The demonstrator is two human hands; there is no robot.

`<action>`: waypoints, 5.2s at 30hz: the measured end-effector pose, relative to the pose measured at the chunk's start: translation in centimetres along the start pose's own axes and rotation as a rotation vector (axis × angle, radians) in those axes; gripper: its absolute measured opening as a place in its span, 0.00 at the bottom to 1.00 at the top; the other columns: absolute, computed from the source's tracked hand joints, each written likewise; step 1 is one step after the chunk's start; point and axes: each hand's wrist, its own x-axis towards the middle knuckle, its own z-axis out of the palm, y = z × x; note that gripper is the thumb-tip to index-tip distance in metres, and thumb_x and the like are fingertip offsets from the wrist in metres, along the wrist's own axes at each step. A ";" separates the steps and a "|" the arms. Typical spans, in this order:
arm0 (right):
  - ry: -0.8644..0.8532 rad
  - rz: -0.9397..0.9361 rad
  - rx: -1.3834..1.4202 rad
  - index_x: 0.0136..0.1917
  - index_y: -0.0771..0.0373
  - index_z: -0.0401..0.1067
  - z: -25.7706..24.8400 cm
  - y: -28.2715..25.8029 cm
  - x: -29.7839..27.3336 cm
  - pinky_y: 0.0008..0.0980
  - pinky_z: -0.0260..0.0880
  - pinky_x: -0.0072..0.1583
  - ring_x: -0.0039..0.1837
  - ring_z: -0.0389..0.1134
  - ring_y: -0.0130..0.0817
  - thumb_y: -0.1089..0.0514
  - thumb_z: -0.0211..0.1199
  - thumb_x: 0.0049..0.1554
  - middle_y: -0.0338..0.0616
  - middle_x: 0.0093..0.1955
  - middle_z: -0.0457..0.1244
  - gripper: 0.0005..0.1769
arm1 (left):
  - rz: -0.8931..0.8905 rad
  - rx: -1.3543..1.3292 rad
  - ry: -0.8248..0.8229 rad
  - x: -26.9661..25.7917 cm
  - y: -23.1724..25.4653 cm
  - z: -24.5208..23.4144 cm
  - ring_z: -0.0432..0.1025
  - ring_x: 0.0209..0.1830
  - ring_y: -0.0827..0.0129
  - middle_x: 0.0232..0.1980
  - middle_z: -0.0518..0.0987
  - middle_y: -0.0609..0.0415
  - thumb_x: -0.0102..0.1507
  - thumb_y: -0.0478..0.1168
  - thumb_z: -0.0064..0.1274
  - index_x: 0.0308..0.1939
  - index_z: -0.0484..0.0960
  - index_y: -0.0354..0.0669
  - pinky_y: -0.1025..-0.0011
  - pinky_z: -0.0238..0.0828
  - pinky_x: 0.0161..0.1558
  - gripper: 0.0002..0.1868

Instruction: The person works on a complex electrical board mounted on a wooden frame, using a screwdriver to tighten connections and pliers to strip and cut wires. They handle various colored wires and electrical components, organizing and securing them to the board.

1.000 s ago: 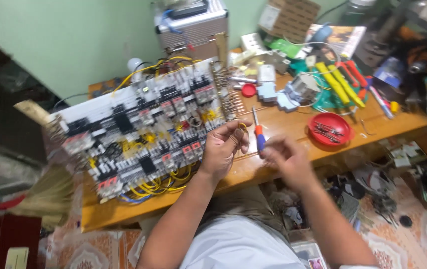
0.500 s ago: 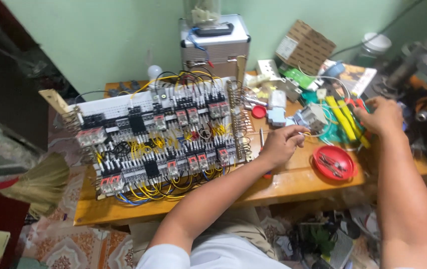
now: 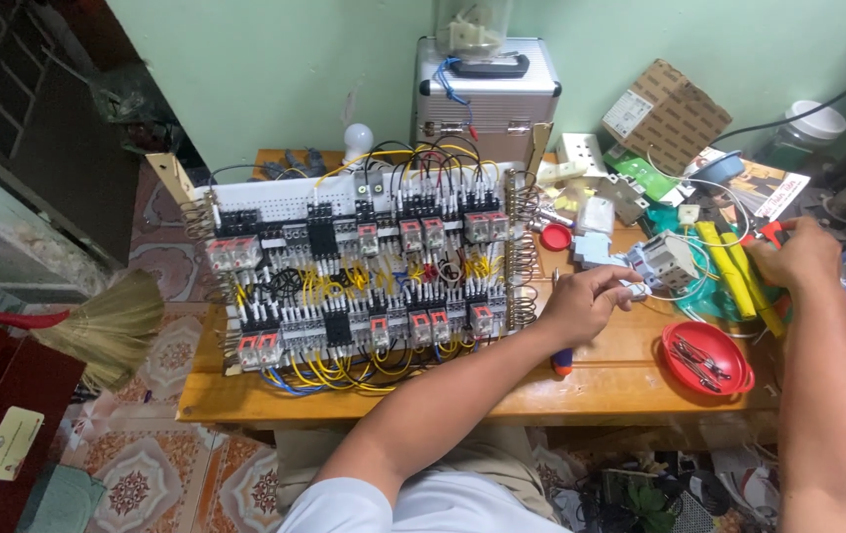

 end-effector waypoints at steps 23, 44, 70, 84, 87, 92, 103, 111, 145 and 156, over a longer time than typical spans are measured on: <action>-0.074 -0.087 -0.474 0.61 0.44 0.82 -11.4 1.1 -8.5 0.48 0.78 0.55 0.61 0.75 0.56 0.53 0.59 0.56 0.50 0.61 0.73 0.21 | 0.166 -0.315 0.031 1.3 -3.1 0.5 0.75 0.34 0.78 0.34 0.83 0.57 0.70 0.38 0.50 0.55 0.83 0.50 0.77 0.70 0.39 0.11; 0.074 -0.249 1.204 0.55 0.54 0.70 -5.4 -0.9 -26.4 0.34 0.66 0.58 0.51 0.64 0.29 0.45 0.59 0.67 0.35 0.50 0.64 0.12 | 0.033 -0.439 0.022 1.0 -1.5 -0.3 0.78 0.38 0.71 0.36 0.83 0.54 0.68 0.38 0.52 0.48 0.78 0.44 0.70 0.76 0.48 0.06; -0.479 -0.222 1.554 0.76 0.66 0.61 1.4 -9.2 -31.9 0.49 0.73 0.44 0.40 0.70 0.51 0.40 0.40 0.66 0.67 0.43 0.66 0.36 | 0.025 -0.806 -0.088 1.7 -2.8 0.6 0.62 0.20 0.89 0.27 0.78 0.51 0.68 0.38 0.59 0.47 0.84 0.34 0.91 0.53 0.21 0.10; -0.389 -0.402 1.500 0.72 0.65 0.62 2.5 -8.7 -31.8 0.38 0.68 0.39 0.36 0.62 0.40 0.42 0.39 0.69 0.54 0.38 0.59 0.30 | 0.013 -0.747 -0.133 1.6 -2.4 0.2 0.61 0.19 0.87 0.25 0.77 0.52 0.67 0.38 0.60 0.45 0.85 0.34 0.90 0.52 0.19 0.09; -0.395 -0.339 1.559 0.71 0.64 0.63 2.9 -9.0 -32.1 0.36 0.64 0.38 0.34 0.57 0.38 0.41 0.39 0.69 0.52 0.38 0.57 0.30 | 0.049 -0.721 -0.128 1.1 -1.8 -0.3 0.63 0.20 0.88 0.26 0.78 0.54 0.67 0.40 0.60 0.44 0.85 0.37 0.91 0.55 0.20 0.08; -0.395 -0.240 1.528 0.70 0.65 0.65 3.0 -9.3 -32.5 0.36 0.56 0.33 0.31 0.52 0.36 0.40 0.39 0.69 0.50 0.36 0.54 0.31 | 0.049 -0.682 -0.140 1.1 -2.2 -0.5 0.63 0.20 0.88 0.26 0.78 0.53 0.66 0.39 0.61 0.42 0.85 0.38 0.91 0.55 0.20 0.08; -0.517 -0.055 1.655 0.71 0.57 0.62 0.7 -10.5 -33.0 0.34 0.60 0.41 0.36 0.60 0.37 0.35 0.42 0.69 0.47 0.41 0.60 0.29 | -0.030 -0.347 -0.283 1.6 -1.5 -2.8 0.73 0.36 0.73 0.34 0.82 0.54 0.65 0.45 0.59 0.43 0.86 0.40 0.73 0.71 0.42 0.12; -0.518 -0.048 1.519 0.76 0.59 0.58 -0.1 -10.1 -32.8 0.40 0.64 0.43 0.40 0.63 0.44 0.44 0.44 0.67 0.50 0.46 0.62 0.29 | -0.147 -0.251 -0.249 2.0 -0.8 -5.2 0.73 0.38 0.70 0.40 0.84 0.50 0.66 0.44 0.57 0.46 0.87 0.39 0.71 0.68 0.44 0.12; 0.025 0.046 0.116 0.83 0.61 0.53 -3.1 4.8 -13.6 0.61 0.52 0.68 0.69 0.52 0.71 0.42 0.51 0.60 0.66 0.72 0.51 0.43 | 0.533 0.716 -0.068 0.6 -3.1 -0.8 0.66 0.45 0.56 0.45 0.72 0.54 0.57 0.38 0.67 0.40 0.84 0.48 0.56 0.67 0.47 0.09; 0.086 0.102 -0.028 0.73 0.63 0.64 -0.5 5.0 -12.2 0.63 0.47 0.64 0.65 0.54 0.74 0.44 0.59 0.62 0.66 0.70 0.51 0.32 | 0.463 0.358 0.000 0.7 -3.7 -0.7 0.66 0.32 0.68 0.36 0.70 0.58 0.63 0.27 0.59 0.54 0.84 0.47 0.71 0.69 0.32 0.17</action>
